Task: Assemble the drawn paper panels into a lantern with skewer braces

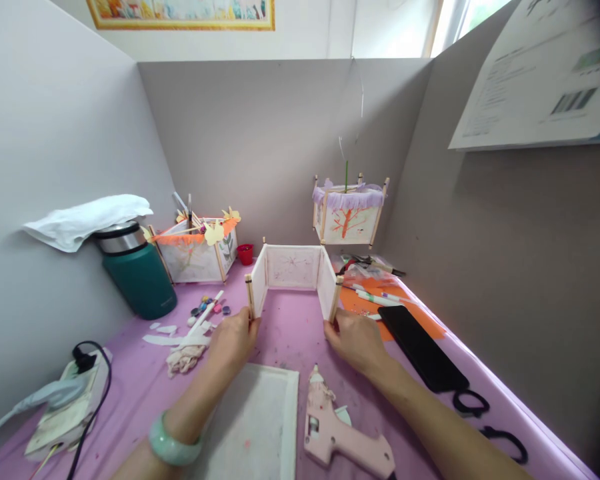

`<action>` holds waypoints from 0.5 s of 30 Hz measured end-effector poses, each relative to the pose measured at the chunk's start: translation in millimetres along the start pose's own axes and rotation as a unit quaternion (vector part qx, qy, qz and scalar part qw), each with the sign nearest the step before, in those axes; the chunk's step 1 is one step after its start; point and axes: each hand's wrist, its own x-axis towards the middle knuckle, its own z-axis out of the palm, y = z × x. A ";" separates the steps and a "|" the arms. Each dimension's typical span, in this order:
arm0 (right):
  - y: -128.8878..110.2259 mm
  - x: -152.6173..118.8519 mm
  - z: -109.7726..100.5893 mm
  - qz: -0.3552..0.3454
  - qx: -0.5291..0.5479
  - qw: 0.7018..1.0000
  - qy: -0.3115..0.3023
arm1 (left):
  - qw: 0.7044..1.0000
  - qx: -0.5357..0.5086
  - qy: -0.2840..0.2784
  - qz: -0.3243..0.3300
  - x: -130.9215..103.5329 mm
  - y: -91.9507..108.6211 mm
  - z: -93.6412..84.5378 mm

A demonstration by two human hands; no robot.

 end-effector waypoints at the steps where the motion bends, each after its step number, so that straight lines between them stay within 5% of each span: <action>1: 0.1 -0.2 0.7 0.001 -0.001 1.000 -0.001 | 1.000 0.003 0.001 0.000 0.0 1.5 0.5; 9: 1.3 3.0 0.9 -0.001 -0.006 0.999 -0.037 | 1.000 -0.006 -0.013 0.000 2.9 0.7 2.6; 12: 7.9 4.2 -22.7 -0.009 0.021 0.996 -0.085 | 0.995 -0.090 -0.032 0.009 -1.2 -12.3 -5.7; 15: 14.1 -10.5 -56.7 -0.075 0.163 0.977 -0.118 | 0.996 -0.079 -0.036 0.002 -15.9 -29.0 -20.4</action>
